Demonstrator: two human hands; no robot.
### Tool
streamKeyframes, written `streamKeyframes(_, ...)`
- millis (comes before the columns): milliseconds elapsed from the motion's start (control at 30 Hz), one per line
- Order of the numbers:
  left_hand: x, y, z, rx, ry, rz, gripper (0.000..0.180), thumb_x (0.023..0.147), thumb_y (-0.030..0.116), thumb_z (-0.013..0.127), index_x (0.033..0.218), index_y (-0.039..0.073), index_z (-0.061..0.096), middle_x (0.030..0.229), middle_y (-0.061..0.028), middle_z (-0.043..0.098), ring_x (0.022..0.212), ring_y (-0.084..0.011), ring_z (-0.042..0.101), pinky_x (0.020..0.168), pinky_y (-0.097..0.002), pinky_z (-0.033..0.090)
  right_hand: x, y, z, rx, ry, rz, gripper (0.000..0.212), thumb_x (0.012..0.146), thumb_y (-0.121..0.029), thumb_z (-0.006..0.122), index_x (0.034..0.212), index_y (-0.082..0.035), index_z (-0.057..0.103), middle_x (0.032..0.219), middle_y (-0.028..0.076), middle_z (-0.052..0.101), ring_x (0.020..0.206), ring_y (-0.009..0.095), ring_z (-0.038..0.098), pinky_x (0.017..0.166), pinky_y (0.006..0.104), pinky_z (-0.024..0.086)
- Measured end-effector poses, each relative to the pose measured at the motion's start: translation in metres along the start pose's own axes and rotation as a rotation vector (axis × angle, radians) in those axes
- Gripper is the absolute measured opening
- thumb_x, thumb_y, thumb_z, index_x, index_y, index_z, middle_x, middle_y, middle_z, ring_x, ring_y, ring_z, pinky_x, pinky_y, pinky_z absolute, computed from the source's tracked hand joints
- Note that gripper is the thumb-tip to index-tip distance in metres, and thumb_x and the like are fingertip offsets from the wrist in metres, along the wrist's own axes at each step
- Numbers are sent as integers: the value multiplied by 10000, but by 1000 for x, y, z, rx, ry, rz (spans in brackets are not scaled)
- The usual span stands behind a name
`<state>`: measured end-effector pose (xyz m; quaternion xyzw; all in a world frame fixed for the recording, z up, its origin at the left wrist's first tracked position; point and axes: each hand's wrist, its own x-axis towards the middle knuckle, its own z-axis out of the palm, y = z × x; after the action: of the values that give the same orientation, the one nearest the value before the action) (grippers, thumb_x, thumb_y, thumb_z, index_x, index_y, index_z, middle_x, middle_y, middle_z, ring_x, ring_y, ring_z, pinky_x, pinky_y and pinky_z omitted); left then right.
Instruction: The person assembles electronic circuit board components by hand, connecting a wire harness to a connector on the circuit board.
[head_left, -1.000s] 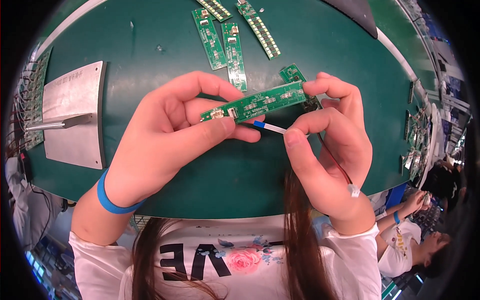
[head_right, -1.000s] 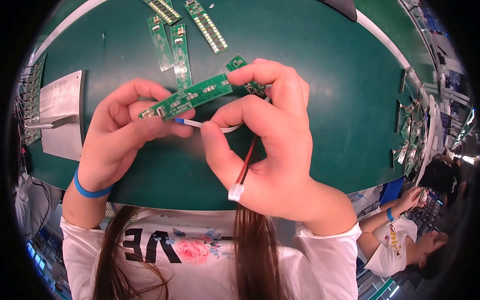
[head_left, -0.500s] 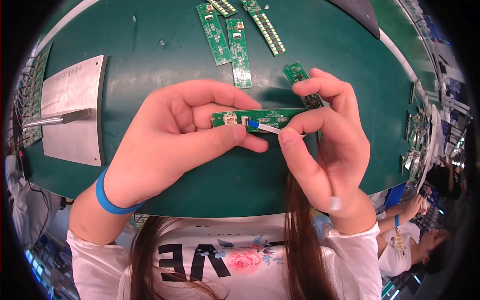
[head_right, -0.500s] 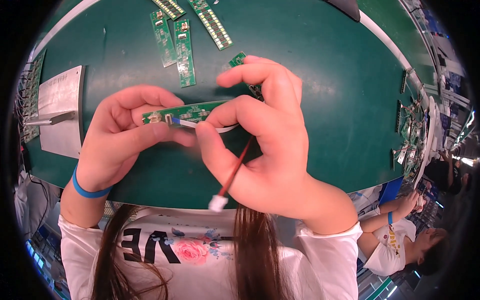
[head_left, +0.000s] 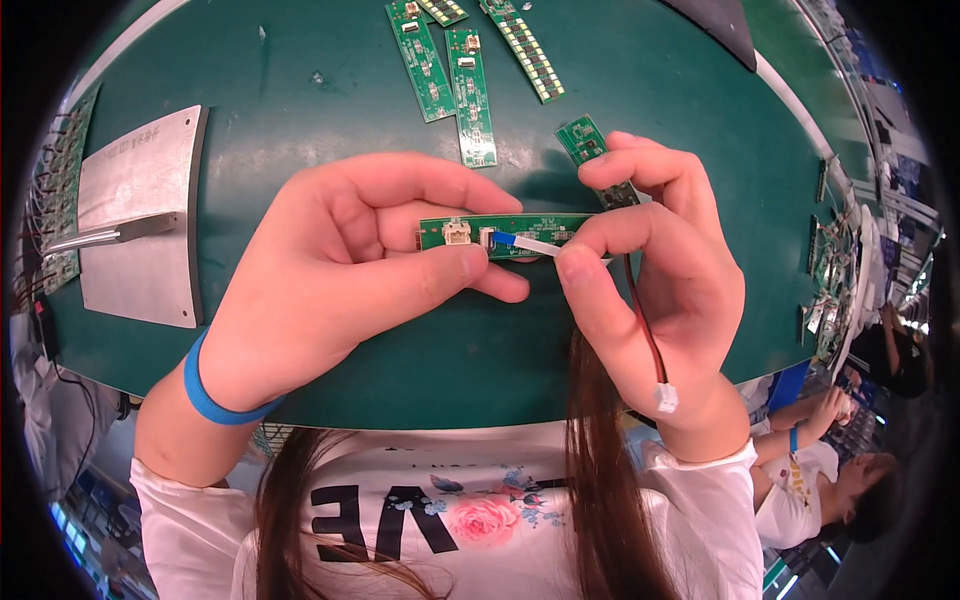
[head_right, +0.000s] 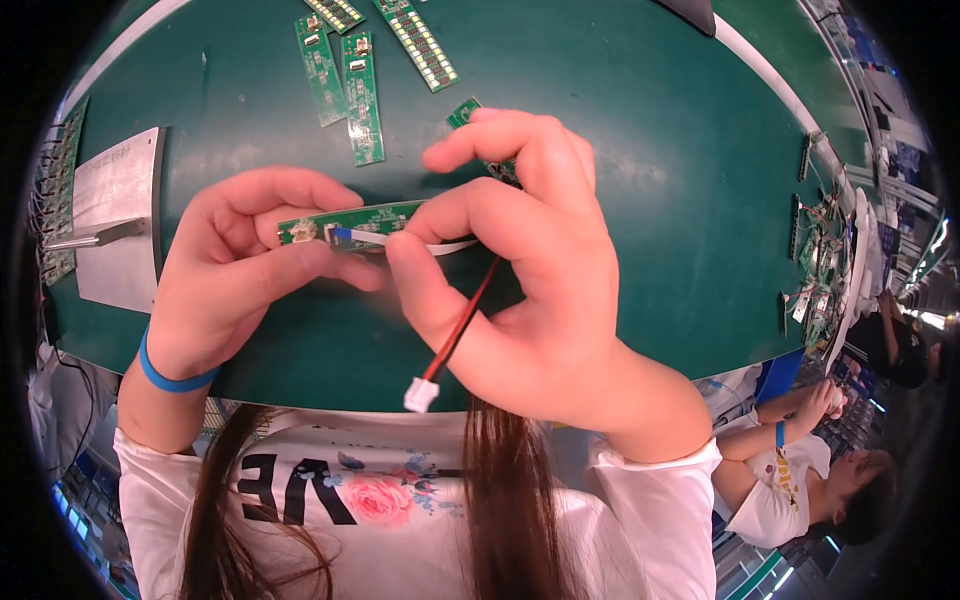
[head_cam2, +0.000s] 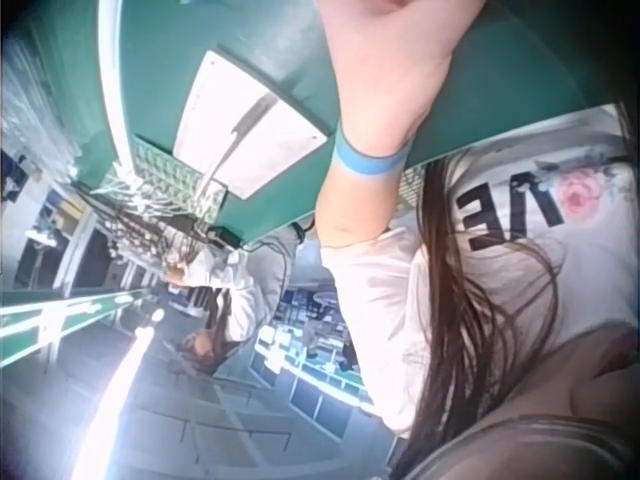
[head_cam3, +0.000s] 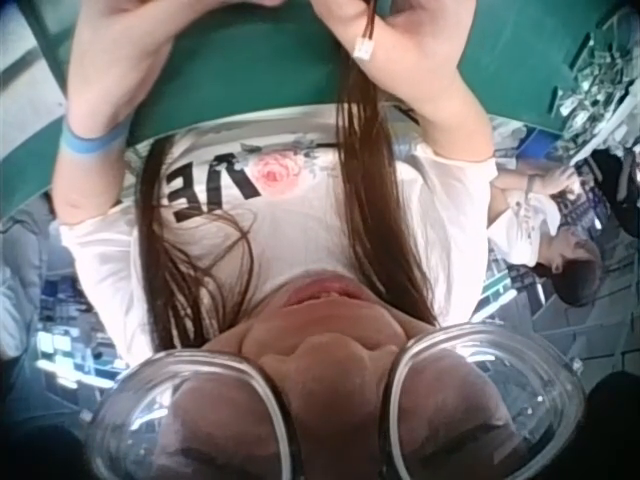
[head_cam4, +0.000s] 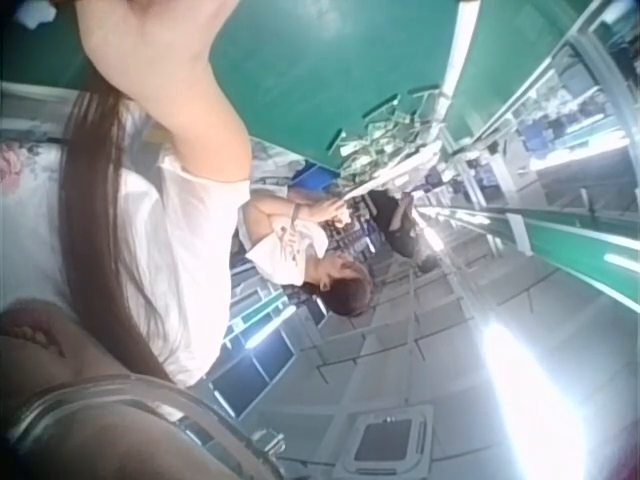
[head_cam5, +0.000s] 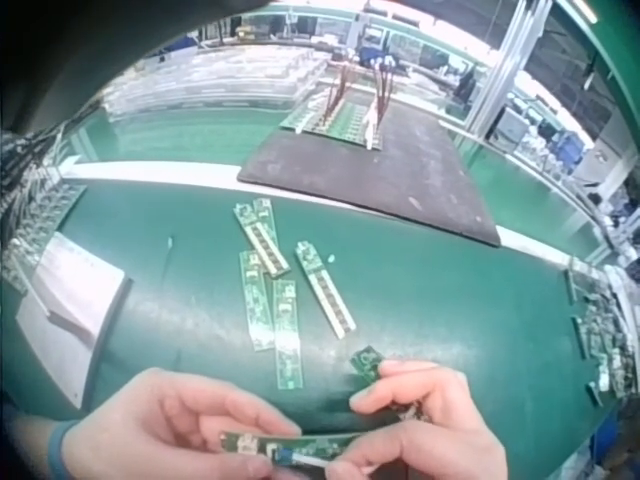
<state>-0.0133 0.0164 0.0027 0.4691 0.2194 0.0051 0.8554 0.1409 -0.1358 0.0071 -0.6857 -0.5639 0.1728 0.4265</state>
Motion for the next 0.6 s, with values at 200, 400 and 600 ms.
streamKeyframes(200,0,-2,-1,11,-1,3,291,873,-52,539,1160,-92,519,1049,-181,659,930,-264,680,857,-321,527,-1,1,1,11,-3,33,55,740,-1,668,768,10,623,1085,150,541,1143,291,462,1029,430,315)
streamKeyframes(400,-1,-5,-3,50,1,22,306,875,-45,539,1177,-92,517,1054,-172,658,934,-261,679,855,-311,523,-1,3,3,7,-8,34,58,734,10,668,771,13,624,1053,139,549,1096,271,482,1029,428,319)
streamKeyframes(600,-1,-4,0,84,8,28,310,876,-34,545,1181,-88,531,1049,-162,659,924,-258,681,849,-305,522,-3,2,2,63,-5,76,67,734,13,671,783,14,626,1044,129,545,1076,251,487,1023,414,327)
